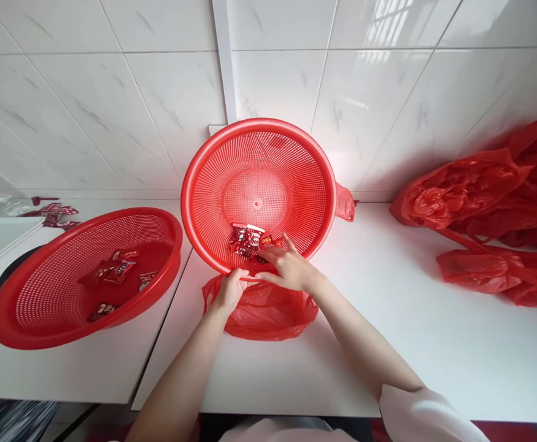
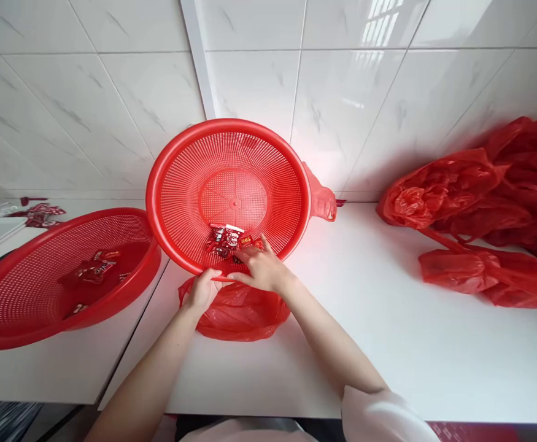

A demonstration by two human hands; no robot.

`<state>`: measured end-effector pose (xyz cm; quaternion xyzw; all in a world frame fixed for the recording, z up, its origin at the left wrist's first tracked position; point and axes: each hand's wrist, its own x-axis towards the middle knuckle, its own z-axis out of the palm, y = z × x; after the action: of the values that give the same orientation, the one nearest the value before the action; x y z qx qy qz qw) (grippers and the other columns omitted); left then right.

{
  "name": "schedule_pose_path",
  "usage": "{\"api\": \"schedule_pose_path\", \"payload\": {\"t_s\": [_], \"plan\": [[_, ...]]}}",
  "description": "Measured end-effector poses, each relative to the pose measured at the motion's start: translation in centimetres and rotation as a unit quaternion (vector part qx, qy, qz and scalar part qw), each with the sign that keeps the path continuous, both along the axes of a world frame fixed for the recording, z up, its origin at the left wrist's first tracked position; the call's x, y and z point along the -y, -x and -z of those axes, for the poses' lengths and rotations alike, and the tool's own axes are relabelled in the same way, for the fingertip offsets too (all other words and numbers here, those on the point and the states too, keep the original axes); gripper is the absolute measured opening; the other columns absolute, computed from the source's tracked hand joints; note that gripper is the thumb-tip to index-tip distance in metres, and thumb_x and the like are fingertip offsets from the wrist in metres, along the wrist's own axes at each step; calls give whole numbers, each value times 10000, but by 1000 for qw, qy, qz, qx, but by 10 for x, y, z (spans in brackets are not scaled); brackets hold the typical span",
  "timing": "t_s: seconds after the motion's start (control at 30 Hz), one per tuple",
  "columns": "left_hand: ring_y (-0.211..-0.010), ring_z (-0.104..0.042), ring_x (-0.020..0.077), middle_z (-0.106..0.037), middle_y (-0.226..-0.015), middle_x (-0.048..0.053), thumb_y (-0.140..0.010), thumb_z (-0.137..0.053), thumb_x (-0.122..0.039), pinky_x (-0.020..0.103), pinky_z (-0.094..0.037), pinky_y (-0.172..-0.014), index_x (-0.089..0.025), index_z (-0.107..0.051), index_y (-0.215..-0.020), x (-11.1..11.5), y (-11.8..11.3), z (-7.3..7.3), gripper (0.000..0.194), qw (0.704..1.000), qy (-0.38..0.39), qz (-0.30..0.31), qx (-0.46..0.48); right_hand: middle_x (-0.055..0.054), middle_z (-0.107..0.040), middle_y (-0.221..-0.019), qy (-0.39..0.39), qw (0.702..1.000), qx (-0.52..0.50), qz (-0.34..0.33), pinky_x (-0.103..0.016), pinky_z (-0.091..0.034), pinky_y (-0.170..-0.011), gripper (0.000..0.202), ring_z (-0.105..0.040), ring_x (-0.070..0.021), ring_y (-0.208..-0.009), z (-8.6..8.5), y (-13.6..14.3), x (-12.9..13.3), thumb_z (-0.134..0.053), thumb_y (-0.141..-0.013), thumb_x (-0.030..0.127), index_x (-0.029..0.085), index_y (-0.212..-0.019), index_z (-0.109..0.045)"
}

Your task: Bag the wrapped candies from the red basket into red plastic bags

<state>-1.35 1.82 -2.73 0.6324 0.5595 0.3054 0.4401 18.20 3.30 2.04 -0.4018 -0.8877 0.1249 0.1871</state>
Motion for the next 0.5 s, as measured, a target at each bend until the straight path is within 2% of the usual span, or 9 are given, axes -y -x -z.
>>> {"api": "schedule_pose_path", "payload": {"t_s": [0.07, 0.13, 0.2, 0.27, 0.33, 0.4, 0.5], "plan": [[-970, -672, 295, -728, -913, 63, -880, -272, -346, 490, -543, -794, -243, -641, -1097, -2, 1, -6, 440, 996, 18, 7, 92, -113, -631, -1255, 42, 997, -42, -43, -454, -315, -1096, 498, -591, -229, -1139, -5, -3, 1, -541, -901, 448, 190, -1327, -534], [-1021, -657, 289, -716, -1020, 65, -858, -291, -338, 486, -546, -810, -246, -633, -1115, -5, 2, -11, 438, 988, 34, -4, 151, -78, -658, -1212, 81, 990, -101, -59, -339, -441, -968, 369, -621, -192, -1068, -11, -6, 3, -525, -922, 317, 210, -1271, -581], [-1049, -647, 289, -695, -1102, 77, -832, -316, -319, 477, -549, -824, -220, -631, -1110, -7, 2, -14, 432, 983, 46, -31, 174, -64, -688, -1134, 103, 983, -148, -32, -291, -470, -882, 304, -640, -171, -983, -17, -8, 5, -470, -944, 254, 197, -1201, -622], [-1060, -642, 295, -684, -1134, 90, -806, -353, -301, 472, -548, -839, -186, -632, -1092, -9, 3, -14, 416, 973, 56, -52, 219, -52, -713, -1001, 115, 980, -165, -3, -274, -472, -814, 277, -639, -158, -869, -20, -9, 7, -446, -955, 272, 168, -1099, -658], [-1075, -634, 299, -688, -1125, 94, -780, -405, -281, 465, -545, -859, -157, -639, -1062, -10, 3, -14, 387, 950, 66, -56, 299, -32, -704, -879, 128, 978, -167, -1, -254, -462, -745, 277, -615, -140, -772, -22, -10, 7, -444, -956, 304, 151, -991, -672], [-1082, -630, 303, -699, -1089, 96, -753, -463, -262, 454, -538, -883, -134, -653, -1023, -11, 3, -13, 354, 921, 76, -55, 377, -18, -692, -849, 139, 975, -172, -13, -242, -450, -716, 252, -598, -125, -737, -22, -11, 8, -468, -941, 303, 149, -949, -667], [-1059, -639, 313, -713, -1025, 115, -707, -526, -244, 448, -524, -908, -97, -681, -961, -13, 3, -10, 332, 892, 87, -68, 439, -21, -696, -877, 158, 975, -157, -23, -240, -450, -701, 187, -602, -121, -730, -20, -9, 11, -515, -904, 261, 163, -978, -655]]}}
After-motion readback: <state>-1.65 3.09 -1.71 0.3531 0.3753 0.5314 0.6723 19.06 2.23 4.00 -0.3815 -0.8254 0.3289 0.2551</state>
